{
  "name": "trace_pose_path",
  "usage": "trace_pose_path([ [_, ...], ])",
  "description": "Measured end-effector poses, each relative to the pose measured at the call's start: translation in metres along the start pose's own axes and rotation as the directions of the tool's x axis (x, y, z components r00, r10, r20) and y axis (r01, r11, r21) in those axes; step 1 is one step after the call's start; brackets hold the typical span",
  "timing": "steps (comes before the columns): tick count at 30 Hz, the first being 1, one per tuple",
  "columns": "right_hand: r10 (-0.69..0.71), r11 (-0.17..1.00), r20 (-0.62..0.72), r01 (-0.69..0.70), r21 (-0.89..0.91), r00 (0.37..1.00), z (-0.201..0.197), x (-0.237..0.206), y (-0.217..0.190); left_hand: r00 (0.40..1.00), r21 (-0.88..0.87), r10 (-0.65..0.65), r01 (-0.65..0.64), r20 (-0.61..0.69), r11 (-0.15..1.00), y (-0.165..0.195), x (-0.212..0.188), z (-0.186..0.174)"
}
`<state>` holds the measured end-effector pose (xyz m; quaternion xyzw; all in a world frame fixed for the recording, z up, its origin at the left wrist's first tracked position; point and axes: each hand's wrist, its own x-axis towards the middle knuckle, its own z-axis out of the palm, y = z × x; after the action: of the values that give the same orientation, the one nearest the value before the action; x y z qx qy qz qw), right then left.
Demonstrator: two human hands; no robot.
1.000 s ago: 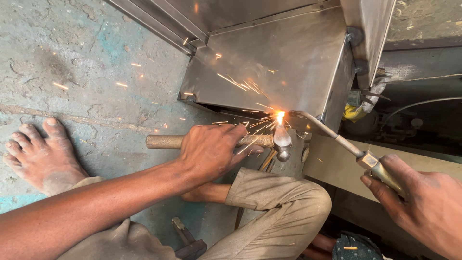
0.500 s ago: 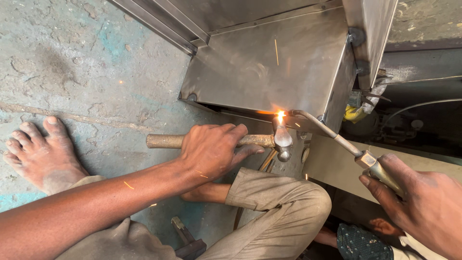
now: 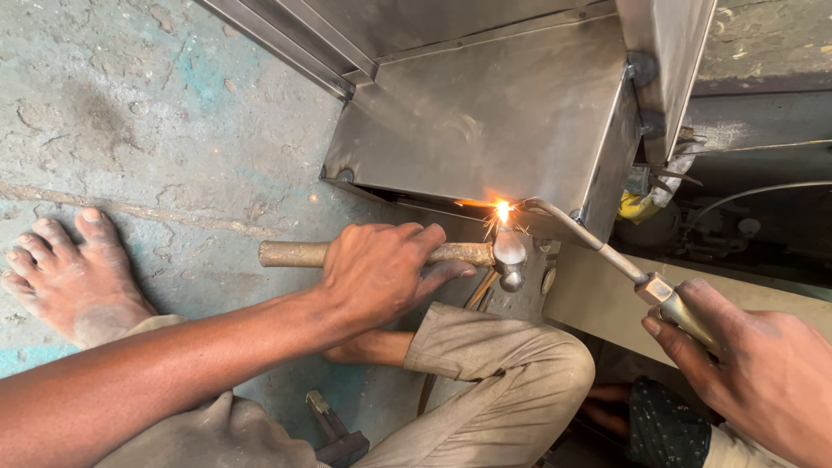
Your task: The person uses a gas welding torch and a filler rod to weld seams on a stainless steel cabinet, using a hammer to position a metal panel before welding.
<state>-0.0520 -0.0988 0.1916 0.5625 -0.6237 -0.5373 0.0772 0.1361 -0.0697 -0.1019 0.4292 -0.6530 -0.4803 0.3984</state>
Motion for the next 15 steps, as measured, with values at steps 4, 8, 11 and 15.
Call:
trace_pose_path([
  [4,0.029,0.999,0.042,-0.028,-0.036,0.999,0.000,0.005,0.000,0.997,0.052,0.042,-0.038,-0.061,0.998,-0.001,0.001,0.001],
  [8,0.014,0.997,0.037,-0.016,0.069,0.999,0.003,0.007,0.003,0.998,0.079,0.040,-0.036,-0.051,0.996,-0.001,0.001,0.001],
  [11,0.047,0.999,0.067,-0.048,0.014,0.997,0.008,0.008,0.004,0.998,0.088,0.048,-0.044,-0.049,0.995,0.000,0.002,0.001],
  [15,0.053,0.998,0.041,-0.054,0.025,0.998,0.015,0.010,0.007,0.997,0.131,0.060,-0.054,-0.040,0.990,-0.001,0.003,-0.002],
])
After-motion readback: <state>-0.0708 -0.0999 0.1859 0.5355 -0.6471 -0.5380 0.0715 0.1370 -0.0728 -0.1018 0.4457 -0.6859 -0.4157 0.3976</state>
